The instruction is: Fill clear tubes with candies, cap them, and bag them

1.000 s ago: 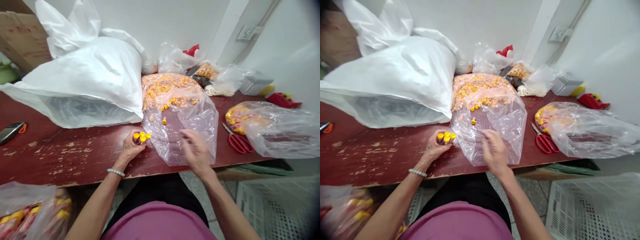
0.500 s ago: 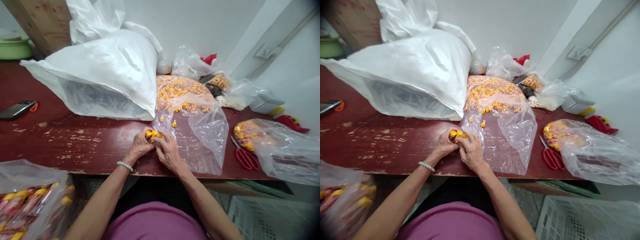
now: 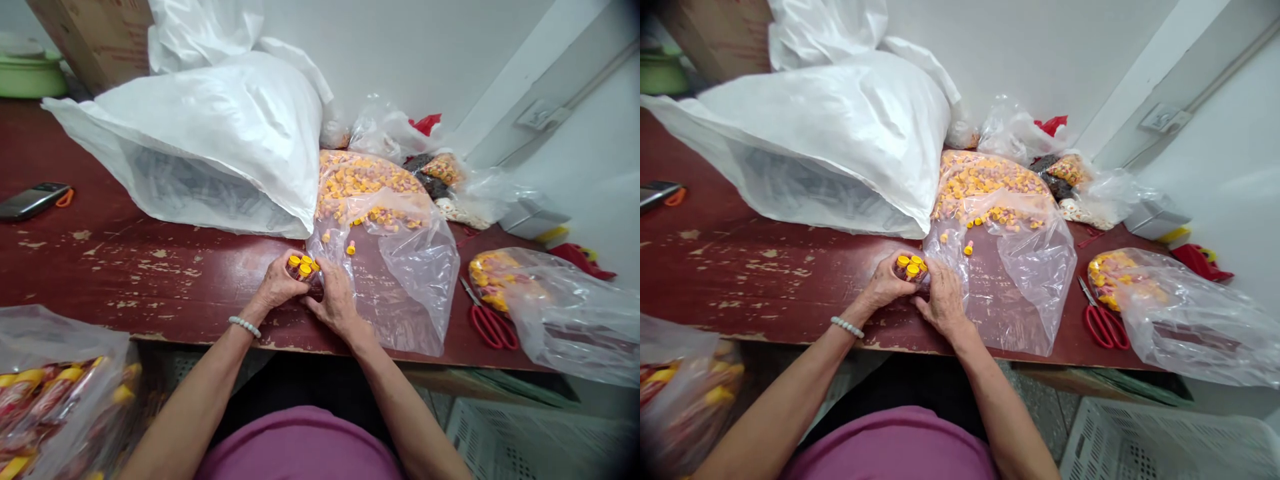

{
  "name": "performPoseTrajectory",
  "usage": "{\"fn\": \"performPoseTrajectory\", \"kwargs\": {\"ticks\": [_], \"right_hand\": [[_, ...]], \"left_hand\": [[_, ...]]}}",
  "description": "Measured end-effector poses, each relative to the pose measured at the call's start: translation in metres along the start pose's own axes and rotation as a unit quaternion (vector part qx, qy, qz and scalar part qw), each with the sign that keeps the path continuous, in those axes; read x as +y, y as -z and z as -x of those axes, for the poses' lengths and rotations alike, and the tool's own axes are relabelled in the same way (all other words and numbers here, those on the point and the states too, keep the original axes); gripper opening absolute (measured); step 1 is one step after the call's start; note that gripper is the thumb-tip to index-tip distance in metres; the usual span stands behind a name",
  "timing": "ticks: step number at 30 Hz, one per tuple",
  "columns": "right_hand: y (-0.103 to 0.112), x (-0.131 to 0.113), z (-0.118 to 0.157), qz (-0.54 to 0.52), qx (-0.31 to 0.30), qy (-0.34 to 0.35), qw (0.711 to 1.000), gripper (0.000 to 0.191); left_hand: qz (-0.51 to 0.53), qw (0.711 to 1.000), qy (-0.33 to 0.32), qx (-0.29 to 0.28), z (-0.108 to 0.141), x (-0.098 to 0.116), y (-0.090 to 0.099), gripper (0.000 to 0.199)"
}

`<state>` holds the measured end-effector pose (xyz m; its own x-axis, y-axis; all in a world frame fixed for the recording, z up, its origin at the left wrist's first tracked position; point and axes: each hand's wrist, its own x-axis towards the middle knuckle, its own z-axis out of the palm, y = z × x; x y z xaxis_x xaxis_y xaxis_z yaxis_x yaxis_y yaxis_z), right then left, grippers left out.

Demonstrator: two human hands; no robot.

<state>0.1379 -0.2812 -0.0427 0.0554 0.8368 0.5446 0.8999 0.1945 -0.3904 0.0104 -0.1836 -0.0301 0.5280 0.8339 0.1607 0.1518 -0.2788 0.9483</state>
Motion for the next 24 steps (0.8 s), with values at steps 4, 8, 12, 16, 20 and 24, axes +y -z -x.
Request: {"fn": "performPoseTrajectory", "kwargs": {"ticks": [4,8,12,16,20,24], "right_hand": [[-0.014,0.0,-0.007,0.021,0.051,0.001,0.998,0.063],[-0.007,-0.004,-0.015,0.04,0.046,0.009,0.998,0.057],[0.021,0.005,-0.024,0.051,-0.017,0.019,0.998,0.06],[0.034,0.052,-0.035,0.051,0.079,-0.148,0.984,0.041],[0.02,0.102,-0.047,0.108,0.072,-0.243,0.961,0.028],[0.015,0.112,-0.05,0.091,0.061,-0.256,0.96,0.021]], "left_hand": [[0.036,0.999,0.021,-0.014,-0.003,0.004,0.003,0.047],[0.075,0.997,0.028,-0.016,-0.003,0.006,0.005,0.046],[0.156,0.986,0.054,-0.001,-0.001,0.006,0.002,0.047],[0.127,0.992,0.024,0.014,-0.002,-0.004,-0.007,0.045],[0.018,0.999,-0.022,0.033,-0.002,-0.013,-0.013,0.043],[-0.021,0.998,-0.047,0.033,0.0,-0.012,-0.013,0.041]]}}
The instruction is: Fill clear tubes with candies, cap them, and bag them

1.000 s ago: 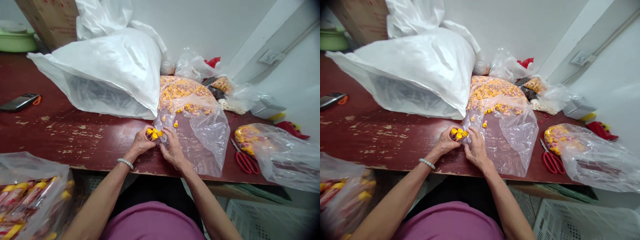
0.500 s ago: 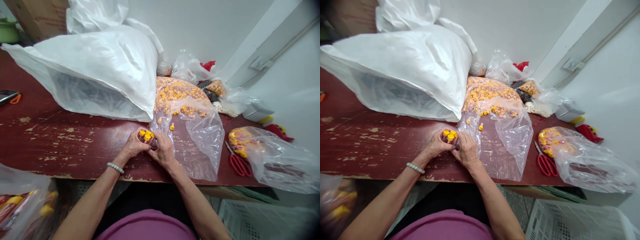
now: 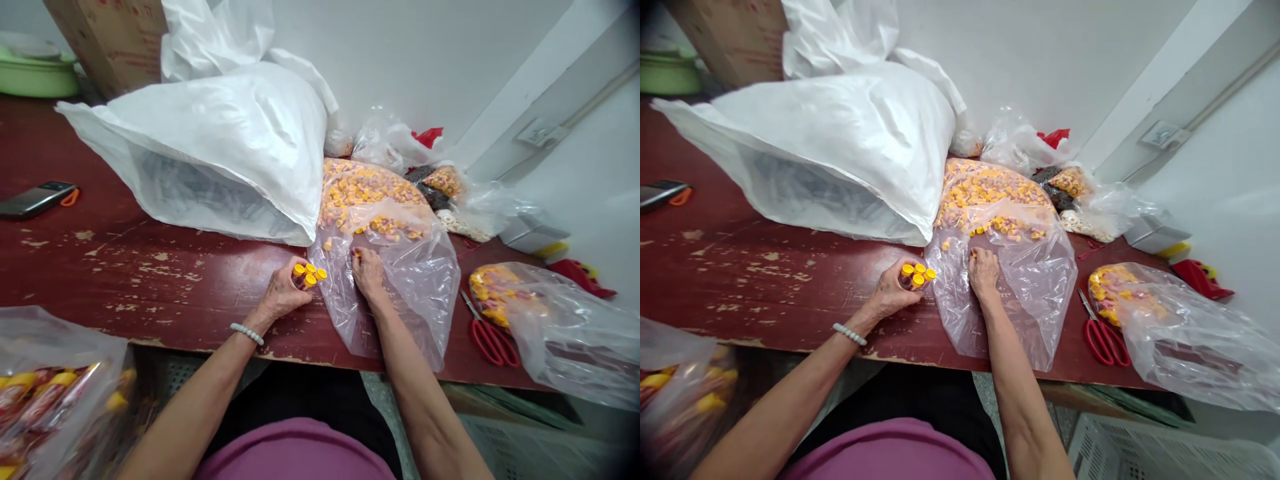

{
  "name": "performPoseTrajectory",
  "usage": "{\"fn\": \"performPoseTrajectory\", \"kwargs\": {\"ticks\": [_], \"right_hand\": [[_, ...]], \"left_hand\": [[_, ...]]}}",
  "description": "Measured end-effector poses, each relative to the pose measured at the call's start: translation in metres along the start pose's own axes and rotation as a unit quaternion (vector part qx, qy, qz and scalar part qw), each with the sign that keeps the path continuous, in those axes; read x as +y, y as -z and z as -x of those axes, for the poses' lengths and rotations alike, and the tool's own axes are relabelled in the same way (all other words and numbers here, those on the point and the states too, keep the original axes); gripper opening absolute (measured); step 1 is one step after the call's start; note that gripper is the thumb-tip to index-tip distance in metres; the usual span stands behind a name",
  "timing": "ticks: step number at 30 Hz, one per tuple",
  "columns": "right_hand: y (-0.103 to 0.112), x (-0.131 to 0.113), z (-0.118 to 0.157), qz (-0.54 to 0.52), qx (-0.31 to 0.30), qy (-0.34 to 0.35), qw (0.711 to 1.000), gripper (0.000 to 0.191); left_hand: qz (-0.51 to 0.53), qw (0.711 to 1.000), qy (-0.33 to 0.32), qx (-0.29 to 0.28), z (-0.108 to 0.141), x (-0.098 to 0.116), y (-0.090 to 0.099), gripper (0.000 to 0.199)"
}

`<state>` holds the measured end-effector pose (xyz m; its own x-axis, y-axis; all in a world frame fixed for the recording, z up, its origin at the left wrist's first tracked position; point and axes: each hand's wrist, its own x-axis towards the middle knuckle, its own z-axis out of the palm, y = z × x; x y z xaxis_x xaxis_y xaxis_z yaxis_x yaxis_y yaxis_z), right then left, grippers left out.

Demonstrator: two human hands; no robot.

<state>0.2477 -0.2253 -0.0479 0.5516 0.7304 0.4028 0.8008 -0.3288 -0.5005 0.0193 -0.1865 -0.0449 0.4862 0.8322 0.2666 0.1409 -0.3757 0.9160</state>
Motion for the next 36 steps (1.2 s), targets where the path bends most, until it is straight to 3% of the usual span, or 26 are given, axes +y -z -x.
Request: {"fn": "performPoseTrajectory", "kwargs": {"ticks": [4,8,12,15,19,26,36], "right_hand": [[0.031,-0.03,0.024,-0.067,0.015,0.004,0.998,0.03],[0.062,-0.083,0.057,-0.189,-0.057,0.197,0.96,0.025],[0.059,-0.113,0.067,-0.17,-0.116,0.303,0.931,0.033],[0.05,-0.116,0.063,-0.144,-0.145,0.335,0.92,0.037],[0.054,-0.114,0.062,-0.132,-0.112,0.331,0.928,0.053],[0.054,-0.114,0.079,0.026,-0.145,0.321,0.935,0.078],[0.034,-0.118,0.084,0.056,-0.154,0.317,0.934,0.076]], "left_hand": [[-0.019,1.0,-0.004,-0.014,0.0,0.003,0.002,0.044],[-0.047,0.999,-0.009,-0.023,0.0,0.007,0.006,0.047],[-0.064,0.997,-0.014,-0.036,0.001,0.011,0.009,0.048],[-0.064,0.997,-0.012,-0.035,0.001,0.011,0.009,0.047],[-0.048,0.998,-0.015,-0.031,0.001,0.008,0.008,0.05],[-0.036,0.999,0.0,-0.024,0.0,0.011,0.011,0.056],[0.117,0.992,0.04,-0.013,-0.007,0.0,0.009,0.059]]}}
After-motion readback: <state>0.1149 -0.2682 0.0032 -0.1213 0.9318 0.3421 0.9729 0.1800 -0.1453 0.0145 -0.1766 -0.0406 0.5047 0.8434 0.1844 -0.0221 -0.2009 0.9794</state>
